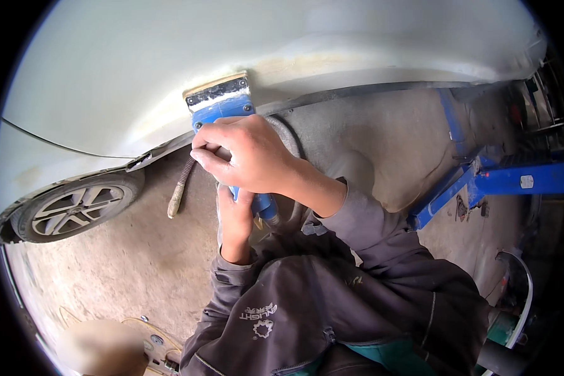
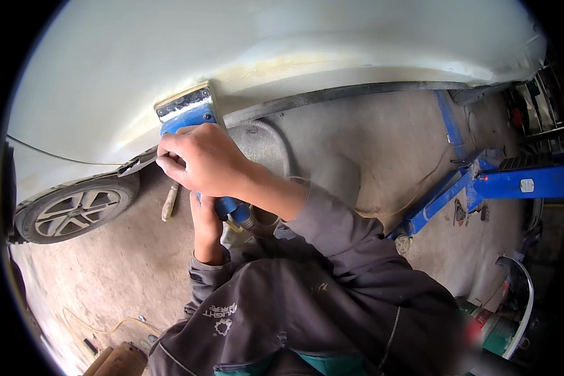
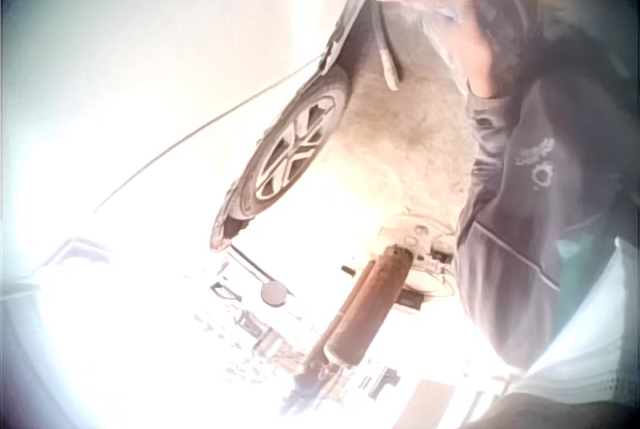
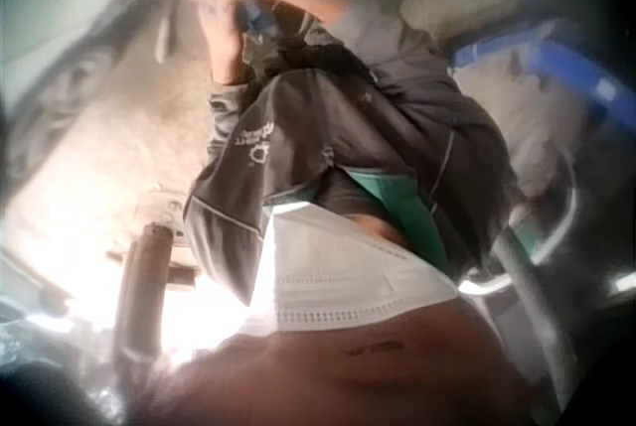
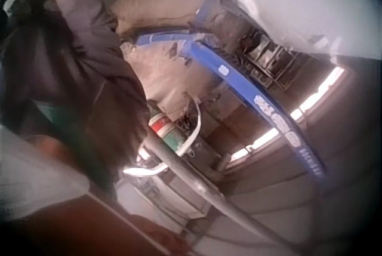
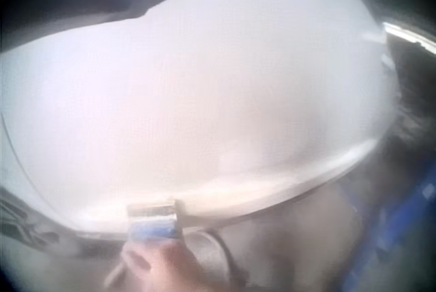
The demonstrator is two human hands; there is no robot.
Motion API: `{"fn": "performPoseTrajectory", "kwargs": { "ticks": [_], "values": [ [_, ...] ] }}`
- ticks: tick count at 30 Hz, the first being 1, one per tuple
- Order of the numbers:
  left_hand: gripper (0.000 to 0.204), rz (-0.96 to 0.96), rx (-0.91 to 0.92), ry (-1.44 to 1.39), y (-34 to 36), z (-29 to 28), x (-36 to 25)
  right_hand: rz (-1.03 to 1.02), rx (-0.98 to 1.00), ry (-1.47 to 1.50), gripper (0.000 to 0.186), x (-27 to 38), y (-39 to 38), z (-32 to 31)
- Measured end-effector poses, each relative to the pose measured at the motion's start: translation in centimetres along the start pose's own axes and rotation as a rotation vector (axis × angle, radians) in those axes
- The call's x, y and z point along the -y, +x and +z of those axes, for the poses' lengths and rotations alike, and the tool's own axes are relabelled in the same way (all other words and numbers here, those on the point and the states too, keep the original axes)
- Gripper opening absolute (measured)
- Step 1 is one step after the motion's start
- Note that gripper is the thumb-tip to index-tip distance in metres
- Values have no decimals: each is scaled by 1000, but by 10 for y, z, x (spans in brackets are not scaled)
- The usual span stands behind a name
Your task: The person uses a blue pneumatic sander to smooth a yellow filler patch on the front bumper of a white car. The sander is moved back and forth over the repair area, and the person occasionally pauses to feel the surface with a hand.
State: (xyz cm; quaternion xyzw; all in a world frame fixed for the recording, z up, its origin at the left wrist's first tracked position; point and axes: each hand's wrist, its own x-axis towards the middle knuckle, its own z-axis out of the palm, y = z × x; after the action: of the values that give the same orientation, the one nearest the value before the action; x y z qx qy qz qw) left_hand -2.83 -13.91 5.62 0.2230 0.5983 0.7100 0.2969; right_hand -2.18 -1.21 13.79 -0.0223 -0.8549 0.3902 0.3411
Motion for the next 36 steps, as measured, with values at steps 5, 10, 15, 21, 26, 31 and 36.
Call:
{"fn": "performPoseTrajectory", "kwargs": {
  "ticks": [5, 10, 15, 21, 26, 31, 36],
  "values": [
    [57, -6, -21, -37, -2, 12, 8, -21, 59, -26, 8, 0, 1, -9],
    [57, -28, 43, 10, -9, 15, 20, -73, -217, 175, 16, -9, -34, -20],
    [57, -80, -41, -49, -1, 27, 20, -38, -148, 159, 12, -8, -19, -31],
    [61, 75, -52, -141, 2, 15, 22, -50, -185, 148, 6, -3, -10, -10],
    [61, 67, -29, -161, 3, 9, 21, -25, -175, 73, 6, -1, -14, 1],
    [56, -23, -83, -140, 1, 8, 24, -41, -211, 122, 6, -4, -9, 1],
    [57, 31, -113, -160, 2, -4, 25, -70, -144, 118, 5, 1, -2, 15]
  ]
}}
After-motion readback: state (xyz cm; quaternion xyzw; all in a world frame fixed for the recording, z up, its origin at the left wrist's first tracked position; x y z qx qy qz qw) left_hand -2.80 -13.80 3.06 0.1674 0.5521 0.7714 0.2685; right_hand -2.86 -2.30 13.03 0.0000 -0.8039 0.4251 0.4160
